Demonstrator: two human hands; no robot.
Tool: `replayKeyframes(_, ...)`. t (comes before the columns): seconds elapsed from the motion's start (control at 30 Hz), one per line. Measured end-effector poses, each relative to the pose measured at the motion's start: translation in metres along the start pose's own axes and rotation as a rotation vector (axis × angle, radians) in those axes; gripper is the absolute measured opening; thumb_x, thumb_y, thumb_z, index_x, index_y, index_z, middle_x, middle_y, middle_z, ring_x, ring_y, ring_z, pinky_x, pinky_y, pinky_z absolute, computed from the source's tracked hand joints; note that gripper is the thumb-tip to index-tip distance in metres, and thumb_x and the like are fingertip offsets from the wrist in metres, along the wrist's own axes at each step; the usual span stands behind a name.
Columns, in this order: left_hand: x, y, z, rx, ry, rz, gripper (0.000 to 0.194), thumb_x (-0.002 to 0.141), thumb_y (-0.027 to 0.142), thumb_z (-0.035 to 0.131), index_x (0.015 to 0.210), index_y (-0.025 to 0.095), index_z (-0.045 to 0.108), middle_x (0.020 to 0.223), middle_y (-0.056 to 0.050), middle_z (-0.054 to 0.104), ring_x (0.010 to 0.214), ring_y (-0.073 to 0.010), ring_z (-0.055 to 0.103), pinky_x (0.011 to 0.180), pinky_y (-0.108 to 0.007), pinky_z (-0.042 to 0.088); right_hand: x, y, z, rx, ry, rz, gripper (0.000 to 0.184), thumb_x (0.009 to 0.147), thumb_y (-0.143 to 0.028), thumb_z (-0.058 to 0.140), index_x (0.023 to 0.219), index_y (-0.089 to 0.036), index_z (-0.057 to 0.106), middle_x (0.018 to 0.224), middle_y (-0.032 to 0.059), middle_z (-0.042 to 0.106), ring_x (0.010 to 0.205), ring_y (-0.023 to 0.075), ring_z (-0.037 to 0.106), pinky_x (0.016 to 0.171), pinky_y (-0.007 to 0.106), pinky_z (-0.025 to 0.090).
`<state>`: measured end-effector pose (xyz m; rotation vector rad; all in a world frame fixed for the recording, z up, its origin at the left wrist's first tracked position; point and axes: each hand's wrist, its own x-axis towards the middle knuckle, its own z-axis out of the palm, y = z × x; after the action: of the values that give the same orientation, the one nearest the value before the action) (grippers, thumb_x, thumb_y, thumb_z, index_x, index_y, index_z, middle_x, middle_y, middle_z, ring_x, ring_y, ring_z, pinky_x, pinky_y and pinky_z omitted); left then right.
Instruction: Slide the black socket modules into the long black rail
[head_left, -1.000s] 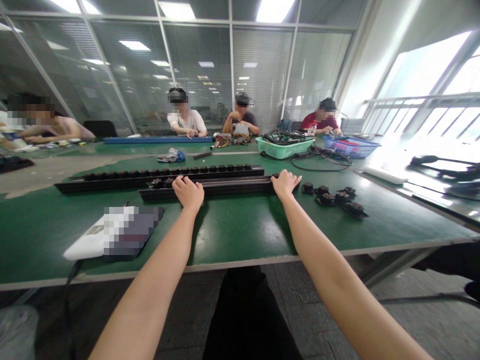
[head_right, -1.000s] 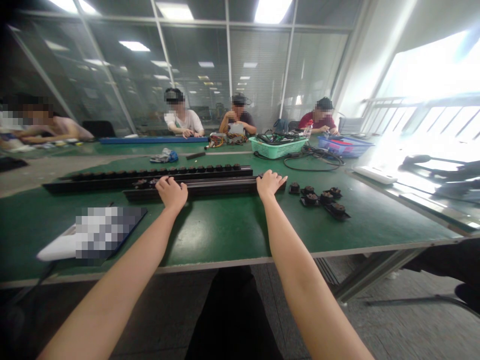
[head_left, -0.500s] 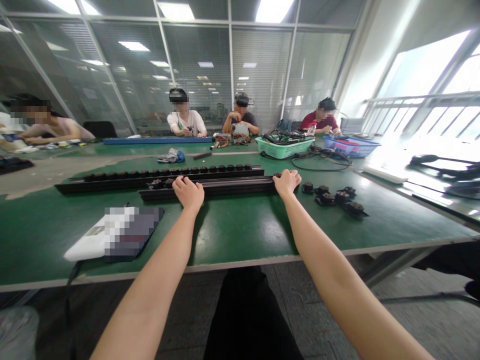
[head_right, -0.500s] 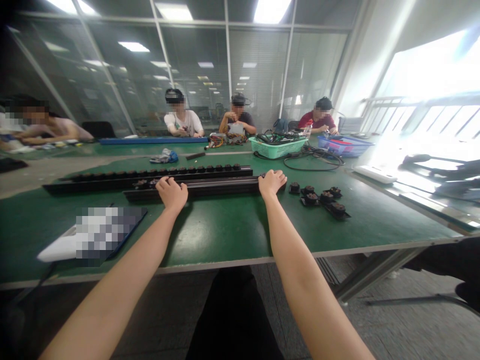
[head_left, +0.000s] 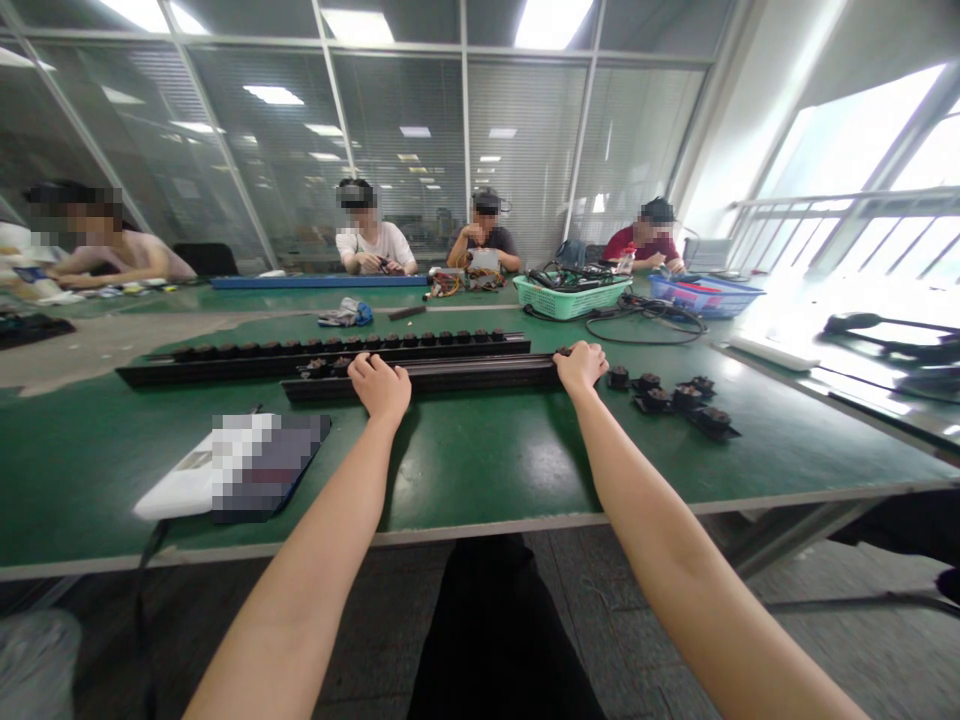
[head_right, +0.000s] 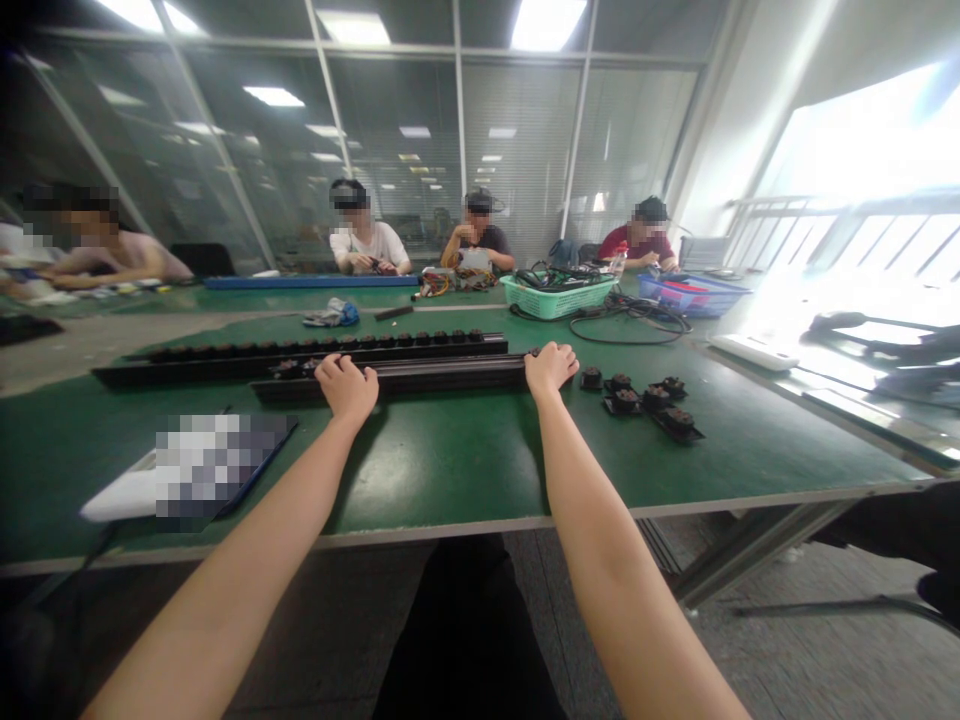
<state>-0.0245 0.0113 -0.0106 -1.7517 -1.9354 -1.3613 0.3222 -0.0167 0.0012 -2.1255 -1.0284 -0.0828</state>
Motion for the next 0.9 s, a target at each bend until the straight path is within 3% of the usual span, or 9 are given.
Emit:
replayKeyframes(0.27,-0.001,0.001,-0.002,0.030,-0.019,-0.009,0.044,0.089,0.022,0.055,0.127,0.000,0.060,0.150,-0.031,0.049,0.146,-0.0460,0.041,0.127,-0.059,0.034,0.003,0.006,-0.004,-0.018,0.016,0.024,0.031,0.093,-0.032,0.070,0.119,-0.014,0.071,0.137,0.0216,0.060,0.133,0.0355,0.052,0.114,0.048,0.035)
replayKeyframes(0.7,-0.001,0.002,-0.004,-0.012,-0.020,-0.013,0.042,0.088,0.022,0.055,0.126,0.005,0.059,0.151,-0.031,0.049,0.147,-0.0457,0.040,0.127,-0.063,0.033,-0.005,0.004,-0.012,-0.096,0.030,-0.024,0.029,0.094,-0.032,0.068,0.116,-0.013,0.067,0.138,0.0232,0.056,0.132,0.0350,0.049,0.114,0.051,0.033)
replayKeyframes(0.9,-0.002,0.004,-0.006,0.020,-0.037,-0.014,0.043,0.090,0.022,0.055,0.128,0.001,0.059,0.152,-0.033,0.048,0.148,-0.0457,0.039,0.128,-0.061,0.031,-0.007,0.001,-0.015,-0.073,-0.019,0.019,0.033,0.098,-0.030,0.064,0.126,-0.013,0.064,0.148,0.0237,0.050,0.135,0.0362,0.051,0.109,0.050,0.043)
